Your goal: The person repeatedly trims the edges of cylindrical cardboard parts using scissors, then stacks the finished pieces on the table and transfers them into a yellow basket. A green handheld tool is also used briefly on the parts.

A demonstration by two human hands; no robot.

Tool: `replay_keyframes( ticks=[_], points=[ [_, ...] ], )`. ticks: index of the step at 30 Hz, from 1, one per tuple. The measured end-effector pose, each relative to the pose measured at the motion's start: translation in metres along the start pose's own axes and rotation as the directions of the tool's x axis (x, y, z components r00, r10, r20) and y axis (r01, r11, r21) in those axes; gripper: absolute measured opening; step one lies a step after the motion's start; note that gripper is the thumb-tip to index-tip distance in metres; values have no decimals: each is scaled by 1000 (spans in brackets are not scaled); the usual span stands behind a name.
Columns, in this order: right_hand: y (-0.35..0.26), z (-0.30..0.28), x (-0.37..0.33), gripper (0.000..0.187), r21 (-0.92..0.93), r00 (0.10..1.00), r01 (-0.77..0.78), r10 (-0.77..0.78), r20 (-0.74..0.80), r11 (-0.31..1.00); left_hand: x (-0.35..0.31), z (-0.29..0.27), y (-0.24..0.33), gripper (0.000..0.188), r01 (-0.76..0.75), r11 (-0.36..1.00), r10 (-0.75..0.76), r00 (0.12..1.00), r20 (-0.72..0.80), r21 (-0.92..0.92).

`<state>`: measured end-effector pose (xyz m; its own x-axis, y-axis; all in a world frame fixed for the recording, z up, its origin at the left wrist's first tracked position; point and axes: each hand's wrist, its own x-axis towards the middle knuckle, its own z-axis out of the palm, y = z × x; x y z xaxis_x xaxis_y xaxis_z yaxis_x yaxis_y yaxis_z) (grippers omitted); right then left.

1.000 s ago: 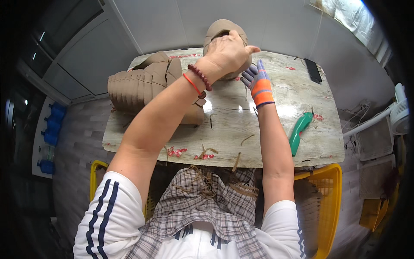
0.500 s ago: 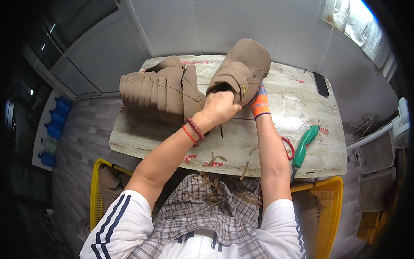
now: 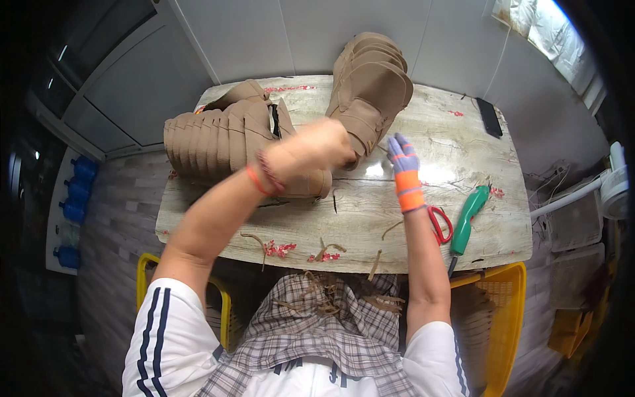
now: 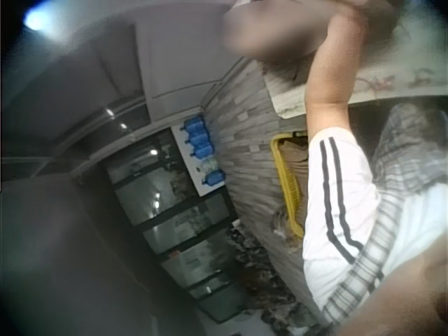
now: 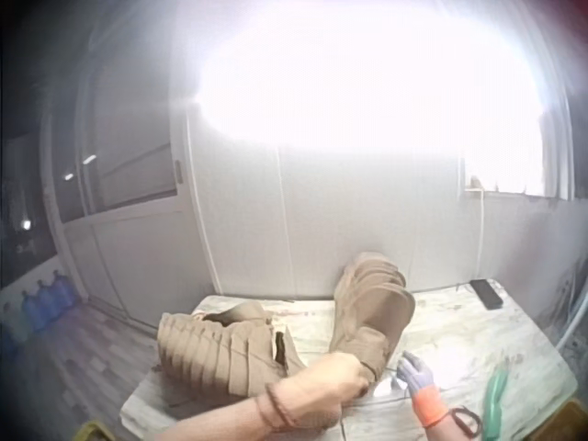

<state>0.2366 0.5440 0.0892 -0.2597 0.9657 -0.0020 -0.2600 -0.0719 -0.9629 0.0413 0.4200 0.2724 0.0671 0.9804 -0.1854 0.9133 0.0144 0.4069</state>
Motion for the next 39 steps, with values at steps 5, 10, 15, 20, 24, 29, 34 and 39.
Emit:
replay_keyframes(
  ticks=[5,10,15,20,24,29,34,39],
  points=[
    [-61,-46,-119,36,-914,895,219,-443,49,340,9,-88,-169,36,180,854,-477,643,-599,-488],
    [-48,-87,-182,43,-984,939,178,-295,175,-17,50,-95,-256,45,586,496,-795,604,-62,-641],
    [-44,-89,-181,46,-986,958,138,-239,158,-97,71,-88,-245,40,508,628,-768,525,-366,-589],
    [-57,-72,-170,46,-988,985,41,-158,65,-152,45,-100,-257,49,180,886,-464,343,-817,-428],
    [-67,-76,-179,45,-999,993,-37,-112,-39,26,-15,-118,-198,45,59,995,-87,185,-979,-77],
    [-81,-63,-236,36,-663,963,-265,158,-218,700,-122,-81,-83,34,-263,964,111,321,-941,24],
    [-105,27,-330,54,183,959,-281,281,24,942,-201,46,-4,23,-458,889,247,506,-827,-15],
    [-47,48,-389,29,-314,979,200,-179,92,928,-263,160,41,9,-424,899,181,590,-787,-111]
  ],
)
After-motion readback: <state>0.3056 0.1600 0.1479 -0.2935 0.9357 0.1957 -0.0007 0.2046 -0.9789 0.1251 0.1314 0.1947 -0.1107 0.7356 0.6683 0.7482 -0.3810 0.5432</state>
